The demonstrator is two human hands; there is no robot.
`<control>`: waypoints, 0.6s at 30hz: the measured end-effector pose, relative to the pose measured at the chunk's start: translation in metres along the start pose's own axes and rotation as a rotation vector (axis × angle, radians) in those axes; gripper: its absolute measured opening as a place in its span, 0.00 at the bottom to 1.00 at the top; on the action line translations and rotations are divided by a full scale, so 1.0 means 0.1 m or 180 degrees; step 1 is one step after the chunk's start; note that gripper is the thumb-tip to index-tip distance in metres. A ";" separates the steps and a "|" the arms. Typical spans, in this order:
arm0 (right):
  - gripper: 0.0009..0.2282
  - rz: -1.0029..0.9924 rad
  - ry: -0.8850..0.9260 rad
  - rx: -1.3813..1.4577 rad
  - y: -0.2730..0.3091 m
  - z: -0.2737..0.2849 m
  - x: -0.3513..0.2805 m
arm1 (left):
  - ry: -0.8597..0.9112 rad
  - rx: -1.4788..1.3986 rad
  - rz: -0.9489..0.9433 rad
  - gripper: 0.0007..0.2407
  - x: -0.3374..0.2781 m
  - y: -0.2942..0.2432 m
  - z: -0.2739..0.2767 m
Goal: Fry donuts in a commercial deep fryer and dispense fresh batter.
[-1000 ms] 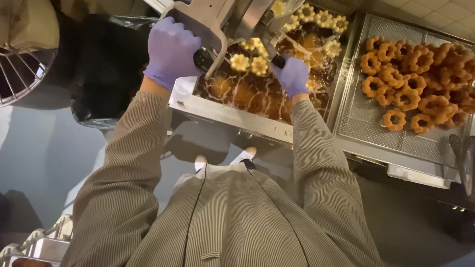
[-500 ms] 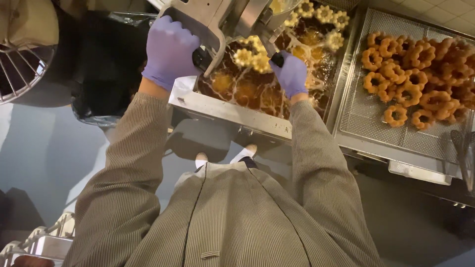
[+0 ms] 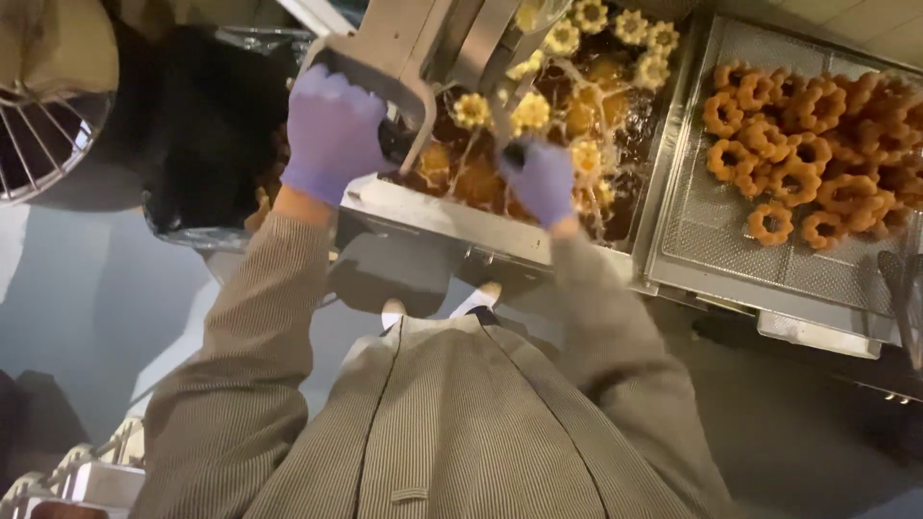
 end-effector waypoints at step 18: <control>0.04 0.1047 -0.2764 -0.1318 0.31 1.95 -0.07 | 0.0520 -0.0133 0.0088 0.12 -0.93 -0.24 0.54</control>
Point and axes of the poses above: each hand's wrist, its own x-axis towards the middle knuckle, its own z-axis out of the back of the hand, y = z × x, the point moved 1 cm from there along x, towards the middle knuckle, and after that the axes turned 13 degrees about y, right-handed, at the moved point
